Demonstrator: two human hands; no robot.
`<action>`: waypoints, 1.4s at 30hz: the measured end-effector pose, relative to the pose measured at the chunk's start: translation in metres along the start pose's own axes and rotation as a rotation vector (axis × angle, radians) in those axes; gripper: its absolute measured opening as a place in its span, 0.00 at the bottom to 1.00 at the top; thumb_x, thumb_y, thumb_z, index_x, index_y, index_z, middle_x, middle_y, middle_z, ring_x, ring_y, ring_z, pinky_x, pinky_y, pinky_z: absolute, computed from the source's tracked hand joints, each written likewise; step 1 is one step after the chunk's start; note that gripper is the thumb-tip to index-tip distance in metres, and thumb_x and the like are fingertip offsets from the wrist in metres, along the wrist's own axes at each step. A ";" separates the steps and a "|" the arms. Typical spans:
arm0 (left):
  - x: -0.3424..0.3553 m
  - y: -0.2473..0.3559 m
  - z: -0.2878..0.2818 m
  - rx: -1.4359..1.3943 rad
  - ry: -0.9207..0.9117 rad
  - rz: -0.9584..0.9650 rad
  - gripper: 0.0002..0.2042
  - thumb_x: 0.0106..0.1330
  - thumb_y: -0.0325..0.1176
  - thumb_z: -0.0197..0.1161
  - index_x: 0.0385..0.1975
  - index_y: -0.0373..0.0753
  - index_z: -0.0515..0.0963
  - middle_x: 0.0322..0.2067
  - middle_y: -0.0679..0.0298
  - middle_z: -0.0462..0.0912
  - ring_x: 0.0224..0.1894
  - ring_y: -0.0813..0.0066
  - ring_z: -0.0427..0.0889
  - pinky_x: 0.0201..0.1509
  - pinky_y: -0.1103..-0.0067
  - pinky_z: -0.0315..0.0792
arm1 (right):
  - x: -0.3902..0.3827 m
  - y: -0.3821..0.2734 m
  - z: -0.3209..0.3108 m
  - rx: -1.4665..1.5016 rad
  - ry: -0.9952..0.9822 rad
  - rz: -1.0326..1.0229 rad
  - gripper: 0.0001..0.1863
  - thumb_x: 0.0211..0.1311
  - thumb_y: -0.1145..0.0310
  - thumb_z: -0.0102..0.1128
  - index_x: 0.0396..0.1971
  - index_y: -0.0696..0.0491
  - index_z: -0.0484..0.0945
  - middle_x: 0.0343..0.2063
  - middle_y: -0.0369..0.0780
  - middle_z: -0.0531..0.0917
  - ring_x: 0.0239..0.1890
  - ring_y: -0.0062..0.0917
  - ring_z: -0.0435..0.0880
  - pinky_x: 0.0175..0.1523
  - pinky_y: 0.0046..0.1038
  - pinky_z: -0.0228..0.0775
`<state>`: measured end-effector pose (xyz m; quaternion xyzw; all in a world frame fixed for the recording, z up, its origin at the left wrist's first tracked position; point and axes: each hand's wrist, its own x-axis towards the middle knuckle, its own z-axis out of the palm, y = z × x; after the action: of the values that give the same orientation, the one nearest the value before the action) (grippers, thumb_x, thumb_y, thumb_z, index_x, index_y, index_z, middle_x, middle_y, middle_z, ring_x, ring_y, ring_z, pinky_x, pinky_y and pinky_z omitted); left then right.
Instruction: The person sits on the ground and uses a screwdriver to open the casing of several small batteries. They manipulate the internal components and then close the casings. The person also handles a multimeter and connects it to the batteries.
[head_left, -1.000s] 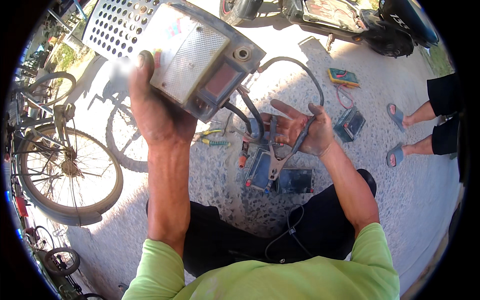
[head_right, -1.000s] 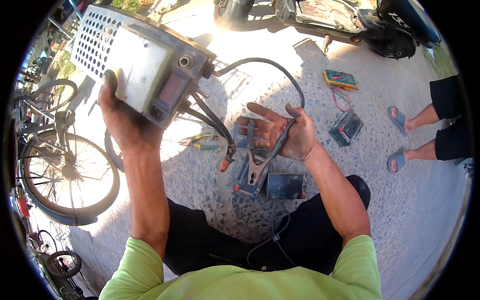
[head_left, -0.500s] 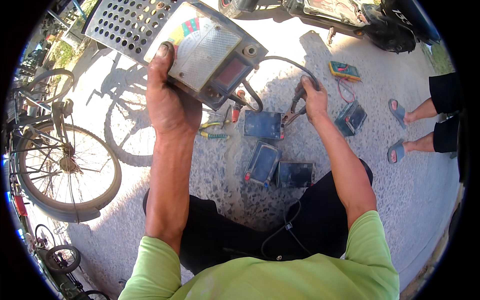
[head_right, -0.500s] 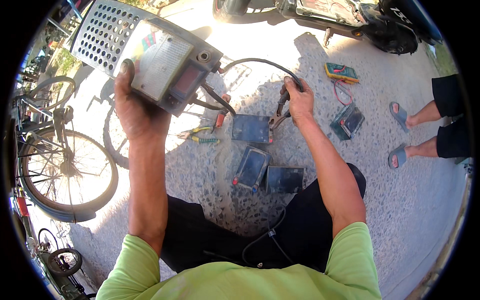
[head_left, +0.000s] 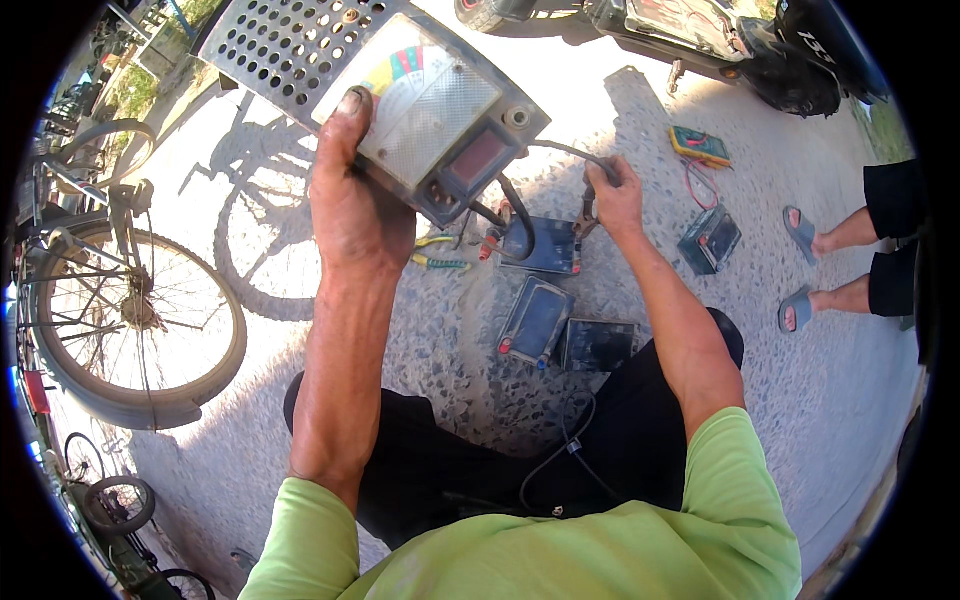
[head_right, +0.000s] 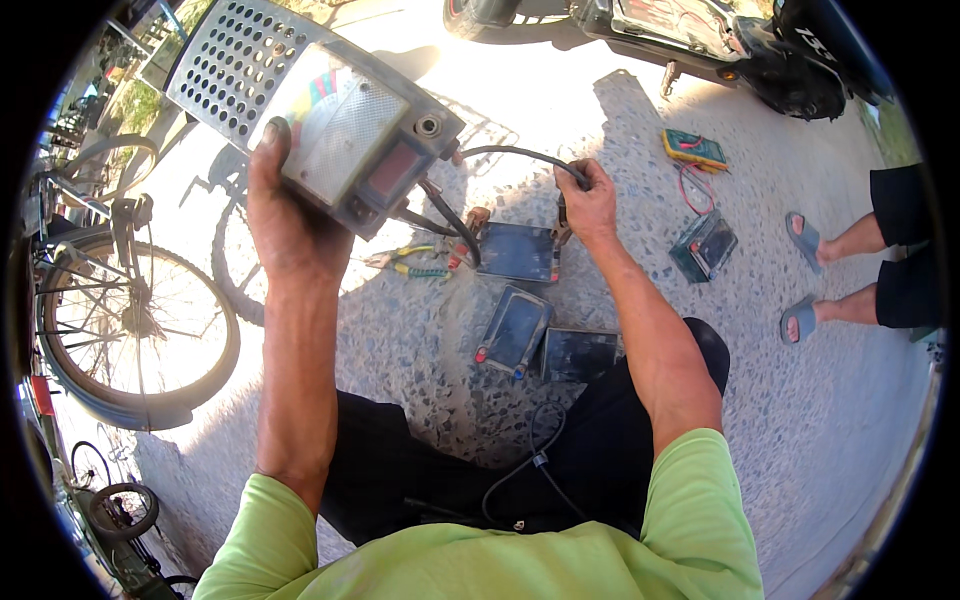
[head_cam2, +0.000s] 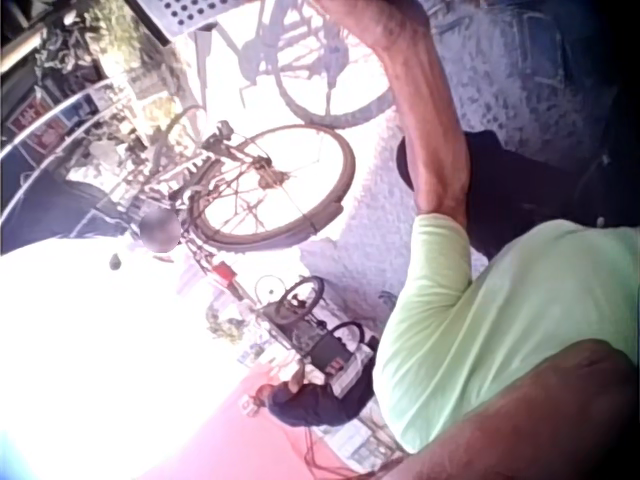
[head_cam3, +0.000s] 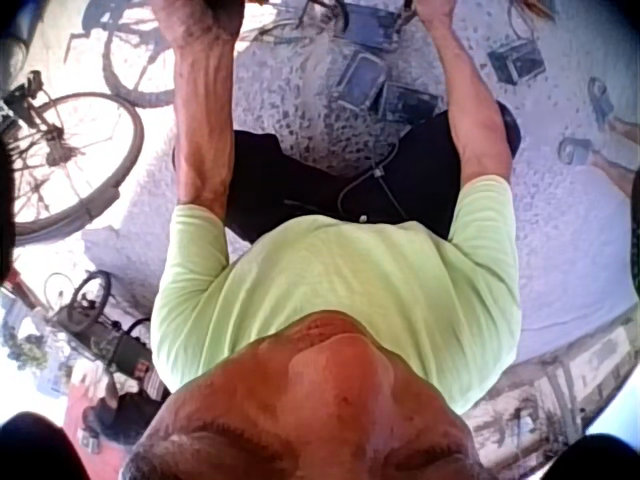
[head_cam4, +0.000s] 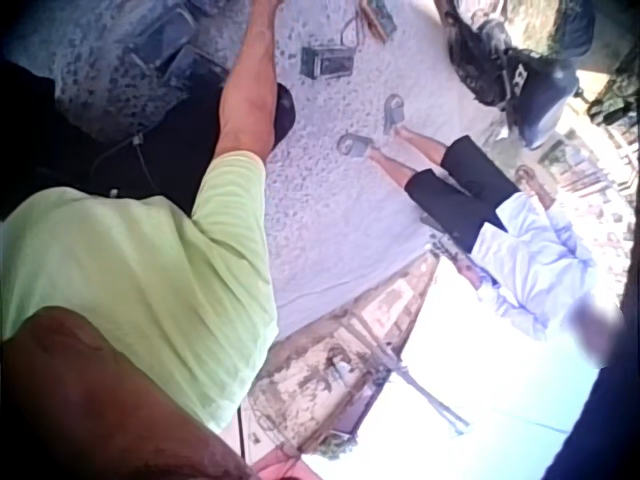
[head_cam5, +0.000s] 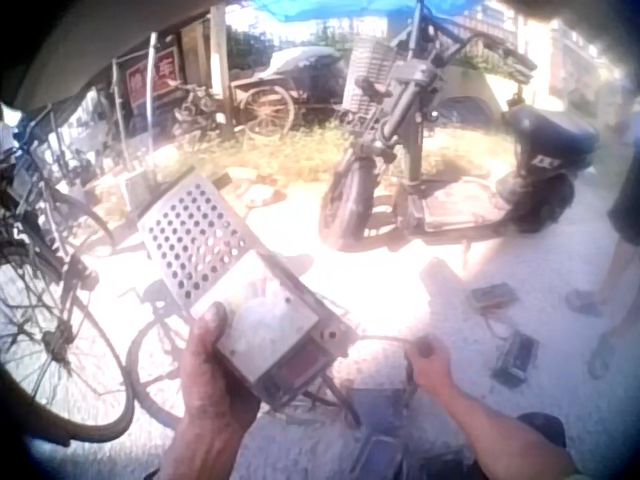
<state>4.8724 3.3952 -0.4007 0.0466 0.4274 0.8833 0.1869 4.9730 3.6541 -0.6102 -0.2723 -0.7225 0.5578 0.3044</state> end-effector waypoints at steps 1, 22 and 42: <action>0.002 0.001 -0.002 -0.007 -0.003 0.007 0.21 0.67 0.46 0.56 0.53 0.38 0.71 0.50 0.58 0.77 0.53 0.64 0.76 0.58 0.65 0.68 | -0.002 -0.001 0.000 0.003 -0.019 0.013 0.11 0.60 0.64 0.65 0.27 0.55 0.76 0.21 0.31 0.78 0.25 0.12 0.71 0.30 0.21 0.63; 0.004 0.010 -0.005 0.018 -0.076 0.053 0.27 0.64 0.47 0.58 0.56 0.34 0.66 0.52 0.52 0.73 0.56 0.57 0.74 0.61 0.56 0.69 | -0.051 -0.068 -0.074 -0.550 -0.074 0.087 0.28 0.47 0.67 0.70 0.50 0.55 0.72 0.45 0.43 0.78 0.46 0.29 0.79 0.50 0.34 0.72; -0.002 0.009 0.011 -0.233 -0.083 -0.056 0.27 0.66 0.48 0.55 0.58 0.36 0.66 0.52 0.54 0.75 0.55 0.58 0.76 0.61 0.58 0.70 | -0.113 -0.059 0.012 -0.423 -0.618 -0.089 0.27 0.45 0.59 0.72 0.45 0.53 0.76 0.30 0.40 0.80 0.35 0.29 0.81 0.42 0.32 0.71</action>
<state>4.8742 3.3977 -0.3866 0.0493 0.3149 0.9188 0.2329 5.0361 3.5505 -0.5707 -0.1166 -0.8907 0.4382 0.0329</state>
